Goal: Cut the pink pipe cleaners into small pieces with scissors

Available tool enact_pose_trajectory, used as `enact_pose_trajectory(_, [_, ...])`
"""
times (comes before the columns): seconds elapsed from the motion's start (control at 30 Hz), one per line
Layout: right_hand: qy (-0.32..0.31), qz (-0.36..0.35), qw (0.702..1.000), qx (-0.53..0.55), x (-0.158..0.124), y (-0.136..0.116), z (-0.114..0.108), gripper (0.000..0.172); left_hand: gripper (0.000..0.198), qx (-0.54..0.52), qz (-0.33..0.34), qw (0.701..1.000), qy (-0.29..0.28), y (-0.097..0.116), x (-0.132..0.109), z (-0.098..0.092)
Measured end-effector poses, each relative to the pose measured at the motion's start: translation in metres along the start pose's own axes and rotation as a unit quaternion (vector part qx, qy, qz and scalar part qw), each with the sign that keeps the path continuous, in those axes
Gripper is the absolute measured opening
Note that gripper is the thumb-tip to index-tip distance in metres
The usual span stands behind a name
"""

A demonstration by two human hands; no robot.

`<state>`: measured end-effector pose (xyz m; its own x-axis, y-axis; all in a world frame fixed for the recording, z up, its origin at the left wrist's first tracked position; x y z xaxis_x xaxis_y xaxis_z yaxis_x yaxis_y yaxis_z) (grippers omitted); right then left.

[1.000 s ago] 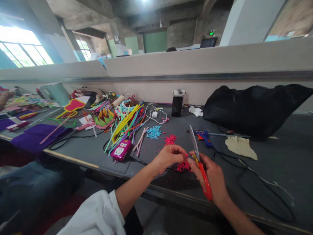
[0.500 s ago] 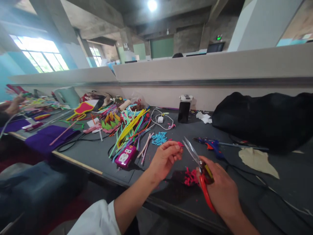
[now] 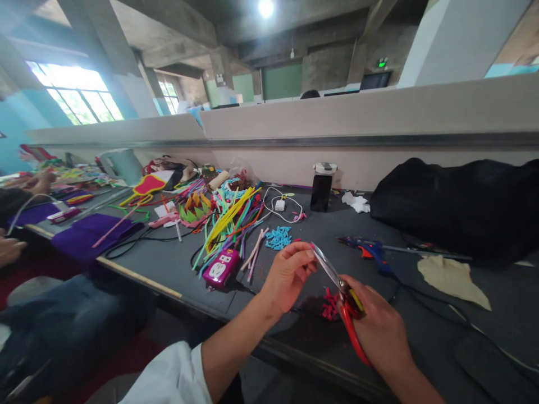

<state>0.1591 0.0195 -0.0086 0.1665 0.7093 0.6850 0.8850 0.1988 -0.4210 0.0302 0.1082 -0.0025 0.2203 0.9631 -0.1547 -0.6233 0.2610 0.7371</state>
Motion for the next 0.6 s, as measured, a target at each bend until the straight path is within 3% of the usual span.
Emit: enact_pose_trajectory(0.6, [0.009, -0.023, 1.0, 0.007, -0.0005, -0.0061, -0.0032, 0.032, 0.013, 0.021, 0.006, 1.0, 0.007, 0.0077, -0.0028, 0.0014])
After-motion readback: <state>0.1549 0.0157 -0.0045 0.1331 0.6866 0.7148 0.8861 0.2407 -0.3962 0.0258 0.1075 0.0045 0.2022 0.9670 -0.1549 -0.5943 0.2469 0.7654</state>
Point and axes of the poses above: each hand's wrist, its own x-axis towards the middle knuckle, its own z-axis out of the palm, y = z × x, the point moved 10 cm from there along x, towards the middle knuckle, and after that the axes turned 13 degrees about y, right-handed, at the moved point
